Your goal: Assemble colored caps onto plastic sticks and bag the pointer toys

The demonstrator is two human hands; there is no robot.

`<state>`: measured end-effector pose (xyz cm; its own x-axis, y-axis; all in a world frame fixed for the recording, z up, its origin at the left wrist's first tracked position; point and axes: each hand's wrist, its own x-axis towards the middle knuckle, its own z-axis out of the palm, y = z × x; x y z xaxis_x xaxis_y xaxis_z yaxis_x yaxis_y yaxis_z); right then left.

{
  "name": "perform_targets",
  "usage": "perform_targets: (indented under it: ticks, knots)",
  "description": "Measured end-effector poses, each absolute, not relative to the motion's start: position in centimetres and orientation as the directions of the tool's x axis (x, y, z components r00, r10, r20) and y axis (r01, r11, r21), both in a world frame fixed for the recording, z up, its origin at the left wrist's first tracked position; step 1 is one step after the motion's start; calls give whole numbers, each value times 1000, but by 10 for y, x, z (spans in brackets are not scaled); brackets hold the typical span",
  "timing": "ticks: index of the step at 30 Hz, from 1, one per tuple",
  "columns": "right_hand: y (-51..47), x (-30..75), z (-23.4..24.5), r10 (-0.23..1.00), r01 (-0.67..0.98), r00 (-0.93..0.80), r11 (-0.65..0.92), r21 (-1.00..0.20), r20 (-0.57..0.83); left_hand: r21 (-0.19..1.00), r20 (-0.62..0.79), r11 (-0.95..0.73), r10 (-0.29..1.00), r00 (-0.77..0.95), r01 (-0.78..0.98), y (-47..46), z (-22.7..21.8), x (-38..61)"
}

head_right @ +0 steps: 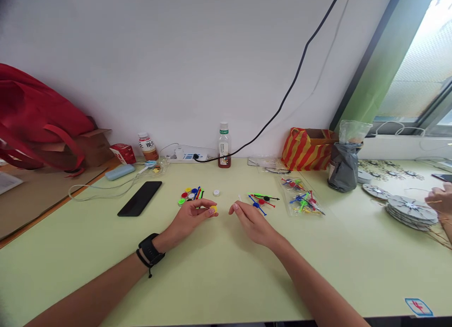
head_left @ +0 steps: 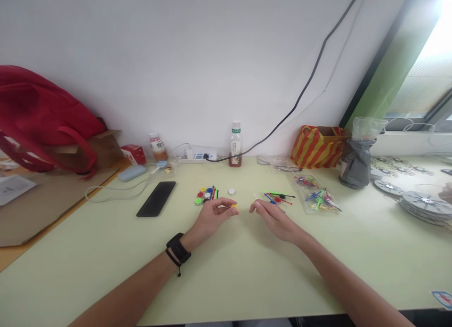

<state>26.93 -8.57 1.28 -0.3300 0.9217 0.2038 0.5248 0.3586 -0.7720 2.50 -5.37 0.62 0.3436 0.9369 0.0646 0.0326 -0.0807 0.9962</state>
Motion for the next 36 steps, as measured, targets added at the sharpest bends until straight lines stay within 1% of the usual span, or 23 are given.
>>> perform_targets:
  ticks: [4, 8, 10, 14, 18, 20, 23, 26, 31, 36]
  knots:
    - [-89, 268, 18, 905, 474, -363, 385, -792, 222, 997, 47, -64, 941, 334, 40, -55, 7, 27]
    - [-88, 269, 18, 904, 454, -357, 386, -803, 233, 999, 42, -36, 941, 335, -25, -57, 10, 30]
    - [-87, 268, 17, 909, 421, -343, 373, -827, 235, 998, 42, -26, 939, 341, -53, -58, 10, 31]
    - [-88, 265, 17, 928, 297, -299, 311, -903, 222, 997, 43, -17, 933, 357, -76, -57, 9, 31]
    - [-90, 263, 20, 928, 205, -303, 285, -936, 216, 998, 34, -10, 928, 370, -67, -57, 7, 31]
    - [-92, 262, 22, 936, 122, -297, 235, -964, 191, 998, 30, -6, 923, 383, -64, -57, 6, 31]
    - [-93, 260, 23, 943, -46, -293, 154, -987, 161, 997, 36, -2, 904, 425, -80, -57, 5, 29]
    - [-94, 254, 21, 950, -134, -262, 138, -981, 169, 996, 44, 1, 873, 485, -91, -58, 6, 27]
    - [-95, 245, 14, 956, -142, -236, 144, -979, 174, 998, 62, -50, 834, 549, -36, -65, 11, 26]
    - [-94, 245, 12, 959, -14, -202, 200, -980, 199, 994, 100, -109, 854, 510, -11, -67, 10, 30]
